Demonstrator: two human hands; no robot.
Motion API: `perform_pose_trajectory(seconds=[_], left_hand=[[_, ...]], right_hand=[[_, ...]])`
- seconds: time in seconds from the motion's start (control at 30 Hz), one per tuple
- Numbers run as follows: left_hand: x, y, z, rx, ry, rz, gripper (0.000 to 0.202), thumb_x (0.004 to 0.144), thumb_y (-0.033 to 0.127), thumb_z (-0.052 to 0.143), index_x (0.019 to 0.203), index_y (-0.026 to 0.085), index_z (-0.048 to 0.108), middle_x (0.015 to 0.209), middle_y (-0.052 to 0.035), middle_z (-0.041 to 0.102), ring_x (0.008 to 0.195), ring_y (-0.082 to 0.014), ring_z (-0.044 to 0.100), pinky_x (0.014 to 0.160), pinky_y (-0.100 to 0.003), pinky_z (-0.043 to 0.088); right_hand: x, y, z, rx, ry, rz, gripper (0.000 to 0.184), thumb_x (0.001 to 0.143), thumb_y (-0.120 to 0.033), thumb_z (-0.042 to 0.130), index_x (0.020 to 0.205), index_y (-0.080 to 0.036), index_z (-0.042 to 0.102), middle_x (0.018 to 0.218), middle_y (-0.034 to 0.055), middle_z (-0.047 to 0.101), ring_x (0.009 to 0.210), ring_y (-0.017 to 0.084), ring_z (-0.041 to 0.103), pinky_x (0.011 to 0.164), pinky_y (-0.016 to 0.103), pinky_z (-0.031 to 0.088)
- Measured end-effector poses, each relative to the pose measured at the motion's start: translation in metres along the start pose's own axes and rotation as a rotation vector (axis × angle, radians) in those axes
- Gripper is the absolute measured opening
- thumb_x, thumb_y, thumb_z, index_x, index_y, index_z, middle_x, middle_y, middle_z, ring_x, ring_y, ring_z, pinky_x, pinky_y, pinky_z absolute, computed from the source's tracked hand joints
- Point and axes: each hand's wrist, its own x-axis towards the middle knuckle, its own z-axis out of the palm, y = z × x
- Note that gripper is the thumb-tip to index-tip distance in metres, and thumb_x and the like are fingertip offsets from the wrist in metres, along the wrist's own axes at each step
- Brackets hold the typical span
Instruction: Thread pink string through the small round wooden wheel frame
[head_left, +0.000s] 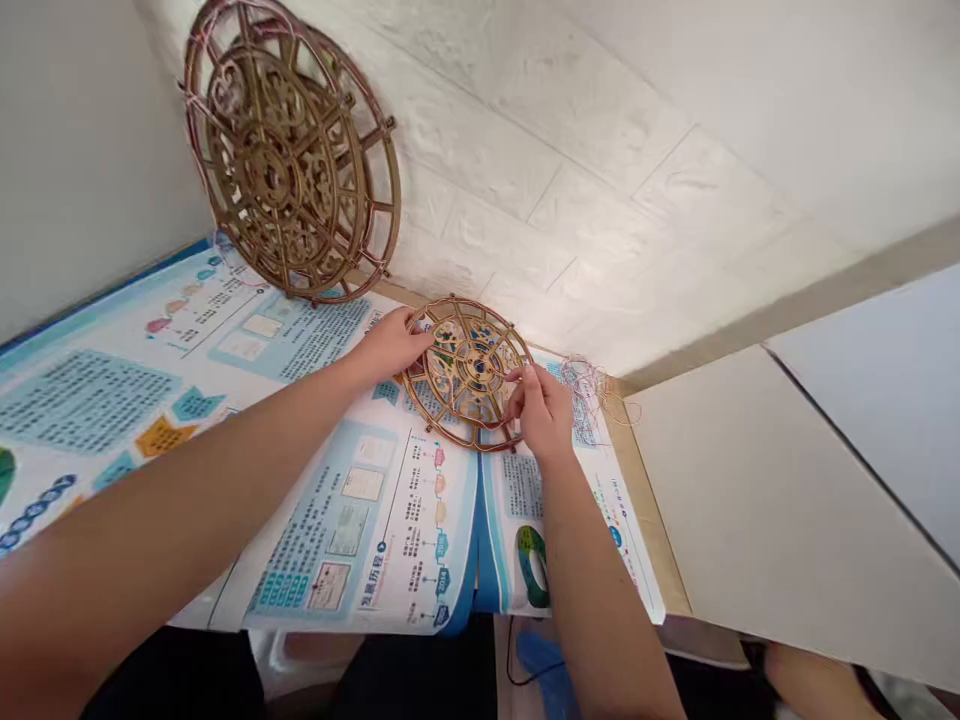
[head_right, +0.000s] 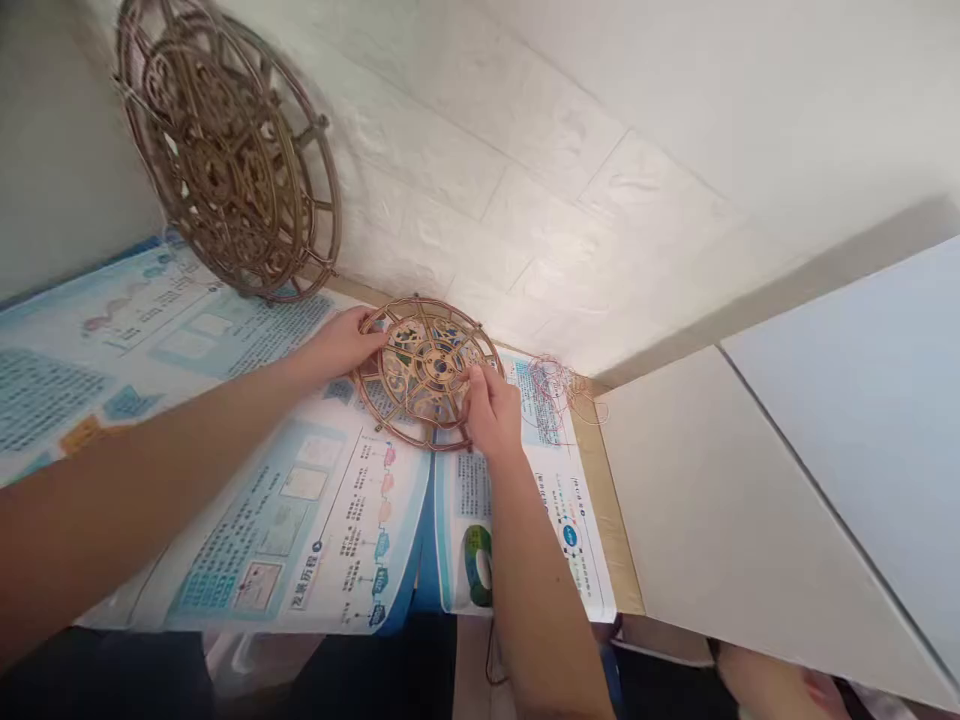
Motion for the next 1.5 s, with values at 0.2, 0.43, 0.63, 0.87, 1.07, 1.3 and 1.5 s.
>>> perform_pose_trajectory(seconds=[0.2, 0.43, 0.63, 0.87, 1.07, 1.3, 1.5], left_hand=[[0.0009, -0.0038, 0.0004, -0.058, 0.013, 0.017, 0.03, 0.078, 0.031, 0.068, 0.106, 0.02, 0.064, 0.099, -0.0051, 0.073, 0.078, -0.0201, 0.071, 0.059, -0.023, 0.052], [-0.0001, -0.0037, 0.0026, -0.115, -0.005, -0.009, 0.029, 0.076, 0.028, 0.068, 0.103, 0.02, 0.062, 0.095, -0.0053, 0.071, 0.072, -0.0201, 0.071, 0.055, -0.024, 0.053], [-0.0014, -0.002, 0.0027, -0.104, -0.01, -0.017, 0.028, 0.077, 0.031, 0.07, 0.101, 0.02, 0.061, 0.093, -0.0051, 0.071, 0.069, -0.0199, 0.071, 0.054, -0.023, 0.053], [-0.0027, 0.0001, 0.0033, -0.085, -0.001, -0.028, 0.027, 0.078, 0.031, 0.069, 0.101, 0.02, 0.061, 0.095, -0.0048, 0.071, 0.071, -0.0199, 0.071, 0.056, -0.024, 0.053], [-0.0058, 0.0038, 0.0013, -0.044, -0.001, -0.049, 0.029, 0.078, 0.031, 0.069, 0.104, 0.02, 0.062, 0.096, -0.0051, 0.071, 0.07, -0.0197, 0.07, 0.055, -0.024, 0.052], [-0.0048, 0.0016, 0.0007, -0.038, -0.014, -0.032, 0.034, 0.078, 0.034, 0.069, 0.109, 0.021, 0.062, 0.095, -0.0049, 0.072, 0.072, -0.0204, 0.07, 0.059, -0.026, 0.053], [-0.0021, -0.0018, 0.0024, -0.049, -0.004, -0.029, 0.032, 0.077, 0.034, 0.069, 0.105, 0.021, 0.062, 0.095, -0.0052, 0.072, 0.072, -0.0206, 0.071, 0.058, -0.025, 0.053]], right_hand=[[0.0021, 0.0087, 0.0001, -0.034, -0.078, -0.006, 0.054, 0.1, -0.067, 0.038, 0.088, -0.022, 0.066, 0.048, -0.0027, 0.052, 0.046, 0.016, 0.056, 0.05, 0.028, 0.045], [0.0003, 0.0065, -0.0004, -0.062, -0.144, -0.036, 0.059, 0.102, -0.067, 0.031, 0.091, -0.021, 0.066, 0.049, -0.0017, 0.054, 0.046, 0.015, 0.055, 0.051, 0.029, 0.042], [0.0001, 0.0053, -0.0015, -0.099, -0.149, -0.043, 0.059, 0.103, -0.066, 0.03, 0.089, -0.02, 0.065, 0.049, -0.0018, 0.054, 0.046, 0.015, 0.055, 0.054, 0.029, 0.043], [0.0003, 0.0085, -0.0026, -0.118, -0.167, -0.03, 0.058, 0.103, -0.065, 0.031, 0.092, -0.02, 0.066, 0.05, -0.002, 0.053, 0.046, 0.014, 0.052, 0.052, 0.029, 0.041], [0.0, 0.004, -0.0039, -0.099, -0.076, -0.065, 0.057, 0.103, -0.064, 0.033, 0.088, -0.02, 0.066, 0.051, -0.0019, 0.054, 0.049, 0.015, 0.054, 0.056, 0.029, 0.043], [0.0004, 0.0049, -0.001, -0.107, -0.164, -0.033, 0.06, 0.102, -0.067, 0.031, 0.09, -0.02, 0.065, 0.049, -0.0023, 0.053, 0.045, 0.015, 0.053, 0.052, 0.029, 0.042], [0.0, 0.0053, -0.0018, -0.112, -0.163, -0.04, 0.059, 0.102, -0.067, 0.031, 0.093, -0.02, 0.065, 0.05, -0.0024, 0.054, 0.046, 0.015, 0.054, 0.053, 0.029, 0.042]])
